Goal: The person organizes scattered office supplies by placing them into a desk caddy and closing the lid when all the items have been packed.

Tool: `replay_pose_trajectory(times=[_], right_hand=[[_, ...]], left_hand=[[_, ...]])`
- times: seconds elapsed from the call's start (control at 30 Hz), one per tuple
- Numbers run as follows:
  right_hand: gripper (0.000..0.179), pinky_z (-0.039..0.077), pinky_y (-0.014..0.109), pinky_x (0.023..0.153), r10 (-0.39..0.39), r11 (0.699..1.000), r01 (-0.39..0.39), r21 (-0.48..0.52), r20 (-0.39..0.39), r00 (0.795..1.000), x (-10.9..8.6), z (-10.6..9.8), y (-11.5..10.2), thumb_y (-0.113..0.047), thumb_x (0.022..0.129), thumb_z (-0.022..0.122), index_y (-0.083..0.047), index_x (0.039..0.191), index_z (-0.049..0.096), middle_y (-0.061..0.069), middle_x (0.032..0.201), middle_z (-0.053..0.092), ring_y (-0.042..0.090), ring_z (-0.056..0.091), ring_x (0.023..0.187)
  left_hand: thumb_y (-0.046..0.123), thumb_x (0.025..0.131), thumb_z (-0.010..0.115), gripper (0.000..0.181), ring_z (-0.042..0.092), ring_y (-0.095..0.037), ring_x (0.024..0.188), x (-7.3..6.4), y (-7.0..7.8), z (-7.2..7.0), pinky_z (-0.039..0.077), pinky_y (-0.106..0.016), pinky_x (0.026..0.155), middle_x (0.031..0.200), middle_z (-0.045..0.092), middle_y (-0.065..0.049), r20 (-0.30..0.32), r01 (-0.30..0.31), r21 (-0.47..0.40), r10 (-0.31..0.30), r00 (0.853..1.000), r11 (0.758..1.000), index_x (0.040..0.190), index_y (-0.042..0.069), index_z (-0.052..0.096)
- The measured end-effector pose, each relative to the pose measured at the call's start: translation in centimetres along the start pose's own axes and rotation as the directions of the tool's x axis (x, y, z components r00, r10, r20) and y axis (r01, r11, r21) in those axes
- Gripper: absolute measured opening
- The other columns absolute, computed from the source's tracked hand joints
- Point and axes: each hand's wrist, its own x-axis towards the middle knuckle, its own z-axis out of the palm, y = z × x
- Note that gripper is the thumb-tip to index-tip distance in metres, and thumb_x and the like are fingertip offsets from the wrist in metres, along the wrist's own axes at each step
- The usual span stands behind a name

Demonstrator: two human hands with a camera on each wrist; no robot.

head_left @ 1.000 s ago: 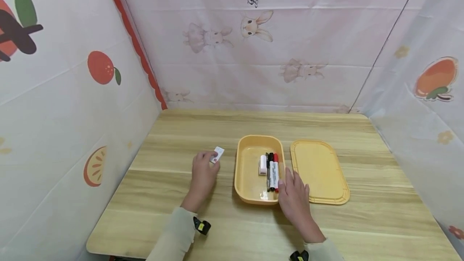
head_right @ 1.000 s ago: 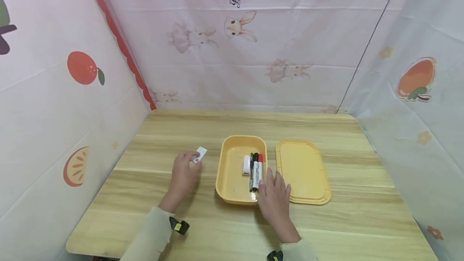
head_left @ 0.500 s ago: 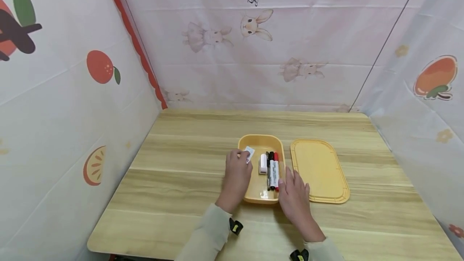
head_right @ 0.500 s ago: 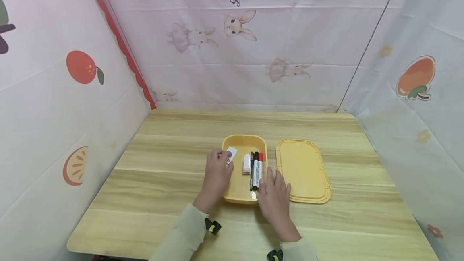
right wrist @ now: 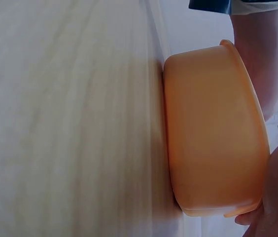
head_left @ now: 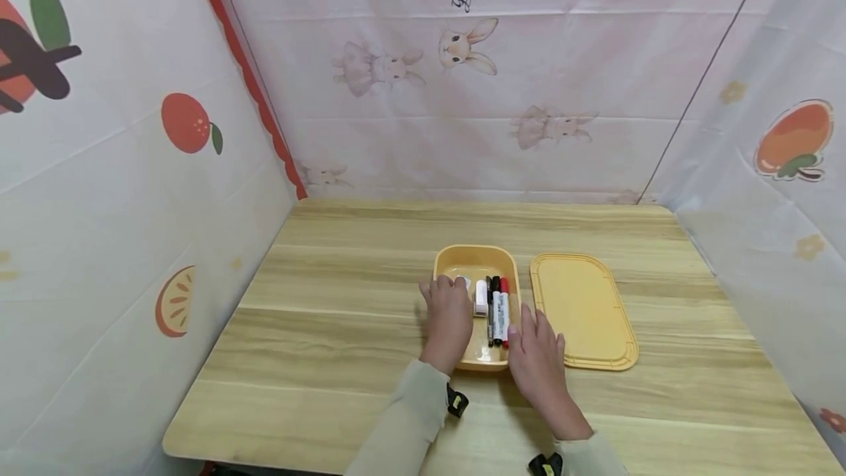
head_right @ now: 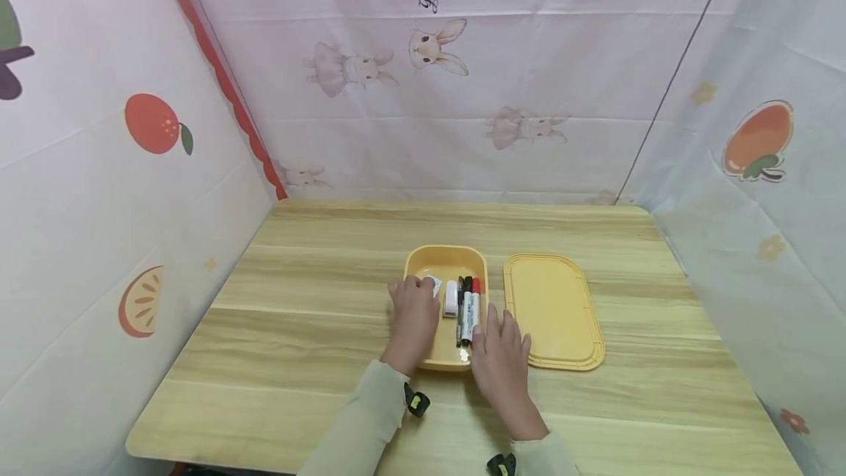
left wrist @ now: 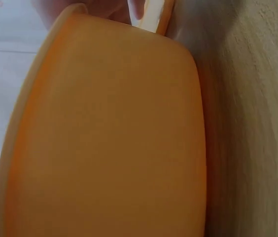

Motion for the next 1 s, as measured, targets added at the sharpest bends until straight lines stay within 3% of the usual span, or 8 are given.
replay_pose_trajectory(times=[0.13,0.37,0.7,1.0], right_hand=[[0.06,-0.001,0.07,0.118,0.003,1.0,-0.003,0.003,0.001,1.0,0.06,-0.03,-0.02,-0.035,0.111,0.035,-0.006,0.162,0.022,0.03,0.163,0.02,0.049,0.018,0.15],[0.061,-0.001,0.07,0.118,0.001,1.0,-0.001,0.008,0.005,1.0,0.1,0.02,0.02,-0.037,0.111,0.033,-0.006,0.163,0.022,0.029,0.163,0.02,0.049,0.018,0.15],[0.06,-0.001,0.07,0.118,-0.002,1.0,0.002,0.021,0.002,1.0,0.07,-0.03,0.1,-0.035,0.111,0.035,-0.006,0.162,0.022,0.03,0.163,0.02,0.05,0.018,0.15],[0.06,0.0,0.07,0.118,-0.005,1.0,0.005,0.013,-0.003,1.0,0.05,-0.03,0.15,-0.036,0.111,0.034,-0.006,0.162,0.024,0.03,0.163,0.021,0.05,0.02,0.149]], left_hand=[[0.01,0.091,0.071,0.009,0.059,-0.027,0.082,0.06,0.29,0.39,0.032,-0.068,0.112,0.085,0.058,-0.009,0.059,0.014,0.02,-0.016,0.998,1.0,0.085,0.007,0.065],[0.005,0.091,0.07,0.015,0.059,-0.025,0.076,0.05,0.29,0.98,0.029,-0.065,0.115,0.079,0.057,-0.007,0.11,0.01,0.068,-0.017,0.994,0.998,0.081,0.01,0.06],[0.021,0.101,0.064,0.022,0.065,-0.024,0.078,0.28,0.73,0.94,0.026,-0.062,0.118,0.08,0.066,-0.007,0.218,0.002,0.17,-0.04,0.975,0.985,0.083,0.009,0.066],[0.012,0.097,0.065,0.013,0.066,-0.025,0.081,0.19,0.7,0.5,0.031,-0.061,0.116,0.084,0.067,-0.008,0.204,-0.013,0.175,-0.024,0.979,0.984,0.087,0.007,0.07]])
